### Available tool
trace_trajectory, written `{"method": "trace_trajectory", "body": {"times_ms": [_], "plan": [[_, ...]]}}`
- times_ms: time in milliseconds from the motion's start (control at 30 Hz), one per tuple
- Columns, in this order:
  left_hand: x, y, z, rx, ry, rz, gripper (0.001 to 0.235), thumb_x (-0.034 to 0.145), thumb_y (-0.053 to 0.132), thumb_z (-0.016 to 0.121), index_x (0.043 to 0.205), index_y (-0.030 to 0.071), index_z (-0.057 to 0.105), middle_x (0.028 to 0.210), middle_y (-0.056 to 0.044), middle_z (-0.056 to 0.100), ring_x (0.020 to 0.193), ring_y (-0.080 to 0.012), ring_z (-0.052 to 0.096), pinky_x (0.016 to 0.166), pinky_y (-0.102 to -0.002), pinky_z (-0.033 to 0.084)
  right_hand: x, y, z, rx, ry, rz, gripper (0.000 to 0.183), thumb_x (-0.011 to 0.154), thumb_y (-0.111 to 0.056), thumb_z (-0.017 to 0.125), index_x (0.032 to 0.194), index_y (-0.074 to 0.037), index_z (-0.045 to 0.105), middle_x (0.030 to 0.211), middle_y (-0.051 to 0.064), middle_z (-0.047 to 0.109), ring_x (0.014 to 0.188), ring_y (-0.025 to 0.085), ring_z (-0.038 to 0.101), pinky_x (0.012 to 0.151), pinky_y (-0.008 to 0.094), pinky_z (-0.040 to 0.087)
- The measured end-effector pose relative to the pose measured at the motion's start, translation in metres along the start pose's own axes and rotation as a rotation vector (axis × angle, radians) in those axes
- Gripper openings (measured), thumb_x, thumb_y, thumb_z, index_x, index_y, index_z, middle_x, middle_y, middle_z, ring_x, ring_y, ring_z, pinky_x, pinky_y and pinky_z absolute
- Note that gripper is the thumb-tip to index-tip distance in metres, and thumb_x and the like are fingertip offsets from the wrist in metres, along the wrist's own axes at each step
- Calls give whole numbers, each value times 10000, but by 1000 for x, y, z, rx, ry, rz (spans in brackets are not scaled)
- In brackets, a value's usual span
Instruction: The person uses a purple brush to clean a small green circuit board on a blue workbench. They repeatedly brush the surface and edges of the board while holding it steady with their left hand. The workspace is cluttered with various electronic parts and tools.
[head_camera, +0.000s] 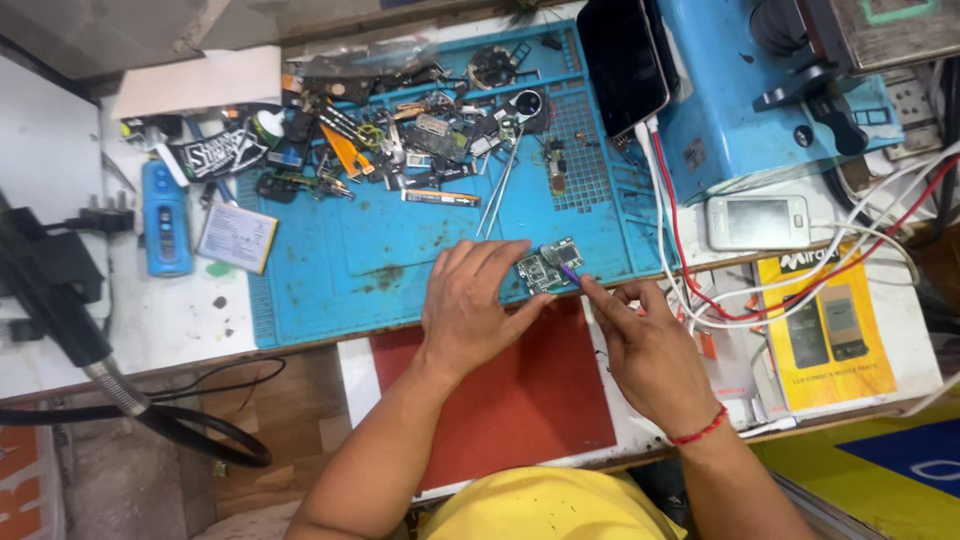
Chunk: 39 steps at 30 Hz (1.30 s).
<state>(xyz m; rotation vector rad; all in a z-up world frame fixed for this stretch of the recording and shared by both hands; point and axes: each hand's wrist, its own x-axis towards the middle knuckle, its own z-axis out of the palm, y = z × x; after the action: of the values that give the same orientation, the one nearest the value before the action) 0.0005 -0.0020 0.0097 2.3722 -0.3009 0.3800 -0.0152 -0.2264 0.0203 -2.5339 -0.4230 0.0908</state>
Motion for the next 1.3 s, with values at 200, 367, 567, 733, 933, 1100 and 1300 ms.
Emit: {"method": "trace_trajectory", "body": {"times_ms": [200, 367, 567, 733, 933, 1100, 1300], "plan": [[-3, -5, 3, -10, 34, 48, 570, 743, 305, 908, 1213, 74, 684, 1147, -73, 710, 1046, -282, 635, 921, -412, 479, 0, 4, -8, -102, -90, 5, 514, 912, -59, 624, 1397, -232, 623, 1095, 116, 626, 722, 343, 664, 600, 476, 535], [1, -2, 0, 5, 27, 42, 582, 712, 304, 905, 1199, 68, 691, 1128, -77, 713, 1021, -285, 639, 895, -414, 478, 2, 1, -6, -22, -93, -105, 575, 868, -41, 615, 1420, -203, 613, 1060, 118, 614, 761, 342, 667, 606, 451, 550], [-1, -3, 2, -9, 21, 38, 569, 727, 306, 907, 1201, 75, 691, 1139, -71, 711, 1033, -281, 638, 907, -409, 476, 1, -1, -6, -26, -87, 10, 511, 920, -67, 622, 1408, -218, 619, 1083, 127, 622, 750, 336, 675, 618, 452, 551], [0, 0, 1, 2, 7, 32, 580, 705, 298, 906, 1197, 71, 699, 1128, -72, 710, 1017, -281, 636, 894, -411, 472, 0, -2, -3, 57, -74, -131, 577, 854, -4, 606, 1402, -184, 618, 1093, 134, 612, 839, 323, 676, 670, 439, 560], [1, -2, 1, 3, 24, 34, 577, 720, 317, 907, 1201, 78, 694, 1132, -68, 708, 1025, -278, 632, 901, -411, 472, 3, 2, 2, 102, -46, -36, 546, 889, -11, 624, 1406, -187, 623, 1066, 130, 606, 801, 315, 669, 660, 443, 557], [-1, -5, 4, 14, 8, 29, 586, 694, 299, 896, 1200, 80, 699, 1136, -80, 712, 1034, -295, 628, 894, -429, 464, -3, -1, 2, 65, -124, -155, 591, 847, -23, 601, 1415, -188, 600, 1050, 127, 598, 771, 338, 671, 612, 430, 559], [-3, -5, 1, -3, -7, 17, 586, 728, 321, 908, 1218, 81, 692, 1134, -76, 712, 1031, -292, 623, 905, -430, 467, 7, -2, -4, -161, -100, -61, 535, 917, -73, 614, 1417, -264, 618, 1080, 110, 617, 668, 353, 665, 584, 464, 542]]}}
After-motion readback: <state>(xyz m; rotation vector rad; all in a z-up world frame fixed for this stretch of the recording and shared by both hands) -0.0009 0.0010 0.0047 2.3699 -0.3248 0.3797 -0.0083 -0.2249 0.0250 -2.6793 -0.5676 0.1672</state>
